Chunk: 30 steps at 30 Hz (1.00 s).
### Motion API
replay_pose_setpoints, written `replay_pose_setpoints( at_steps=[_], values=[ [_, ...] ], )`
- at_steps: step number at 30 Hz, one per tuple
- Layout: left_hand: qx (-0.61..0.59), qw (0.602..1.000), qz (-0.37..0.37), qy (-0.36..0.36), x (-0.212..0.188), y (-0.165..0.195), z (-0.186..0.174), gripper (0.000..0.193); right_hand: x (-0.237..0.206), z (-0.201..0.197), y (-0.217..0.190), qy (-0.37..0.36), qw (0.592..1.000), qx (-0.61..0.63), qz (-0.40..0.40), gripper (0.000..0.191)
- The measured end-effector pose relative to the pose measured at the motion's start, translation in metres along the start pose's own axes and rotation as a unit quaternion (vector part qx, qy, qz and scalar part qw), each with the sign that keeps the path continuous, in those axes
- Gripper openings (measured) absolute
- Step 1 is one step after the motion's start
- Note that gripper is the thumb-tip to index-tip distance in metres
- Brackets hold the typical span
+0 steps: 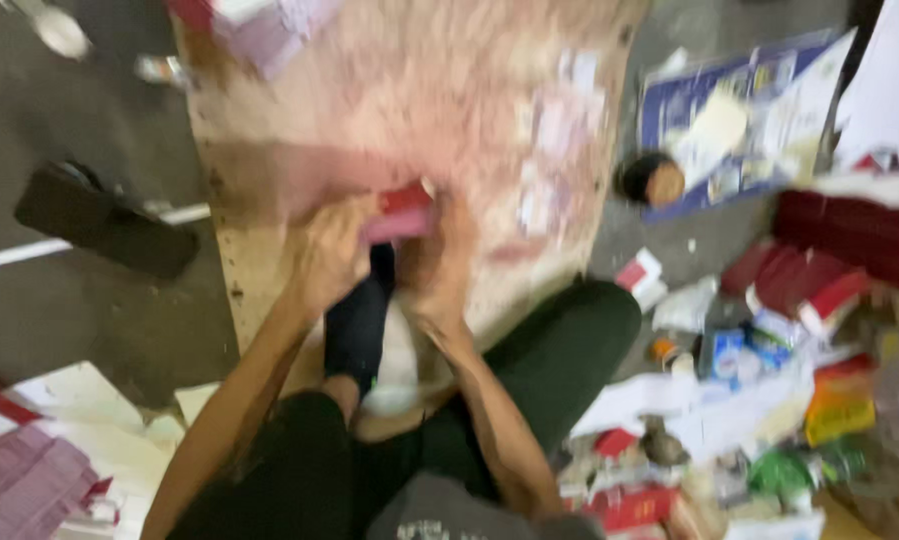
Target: The person sits on the floor and assembles small red and white paper boxes. They apply glue to the flaps using a small brush and press the flaps to secure the box shape. The person handles multiple boxes one by one, folding and gluing them into a stack.
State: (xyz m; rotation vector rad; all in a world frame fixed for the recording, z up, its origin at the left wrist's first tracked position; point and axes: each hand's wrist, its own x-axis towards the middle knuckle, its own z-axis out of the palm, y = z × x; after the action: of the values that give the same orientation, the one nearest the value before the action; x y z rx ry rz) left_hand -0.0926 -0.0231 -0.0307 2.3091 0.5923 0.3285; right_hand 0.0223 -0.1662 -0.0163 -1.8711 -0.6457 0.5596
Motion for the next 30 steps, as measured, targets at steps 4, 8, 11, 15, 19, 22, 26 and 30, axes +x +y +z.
replay_pose_setpoints(
  at_steps=[4,8,11,15,19,22,26,30],
  values=[
    [0.043,0.990,0.131,0.005,0.000,0.007,-0.009,0.060,0.010,-0.014,0.022,0.028,0.825,0.496,0.268,0.073],
    [-0.364,0.928,-0.075,0.025,0.011,0.011,-0.008,0.093,0.027,-0.018,0.014,-0.014,0.970,0.202,0.138,0.070],
    [-0.244,0.958,-0.152,-0.019,0.007,0.003,-0.003,0.065,0.029,-0.013,-0.010,-0.008,0.984,0.171,0.042,0.061],
    [-0.310,0.949,-0.055,0.000,0.009,0.005,0.001,0.085,0.027,-0.002,-0.027,0.010,0.993,0.092,-0.075,0.082],
    [-0.241,0.956,-0.163,0.032,0.009,0.008,0.001,0.082,0.022,0.006,-0.033,-0.056,0.978,0.197,0.029,0.078],
    [-0.147,0.986,-0.041,0.074,0.005,0.007,0.003,0.087,0.014,0.014,-0.026,-0.039,0.987,0.146,-0.056,0.082],
    [-0.376,0.918,-0.109,0.058,0.001,0.006,0.003,0.068,0.001,0.025,-0.014,-0.056,0.983,0.173,0.025,0.078],
    [-0.201,0.974,-0.079,0.068,-0.005,0.004,0.002,0.056,-0.011,0.030,-0.013,-0.061,0.967,0.248,-0.003,0.079]
  ],
)
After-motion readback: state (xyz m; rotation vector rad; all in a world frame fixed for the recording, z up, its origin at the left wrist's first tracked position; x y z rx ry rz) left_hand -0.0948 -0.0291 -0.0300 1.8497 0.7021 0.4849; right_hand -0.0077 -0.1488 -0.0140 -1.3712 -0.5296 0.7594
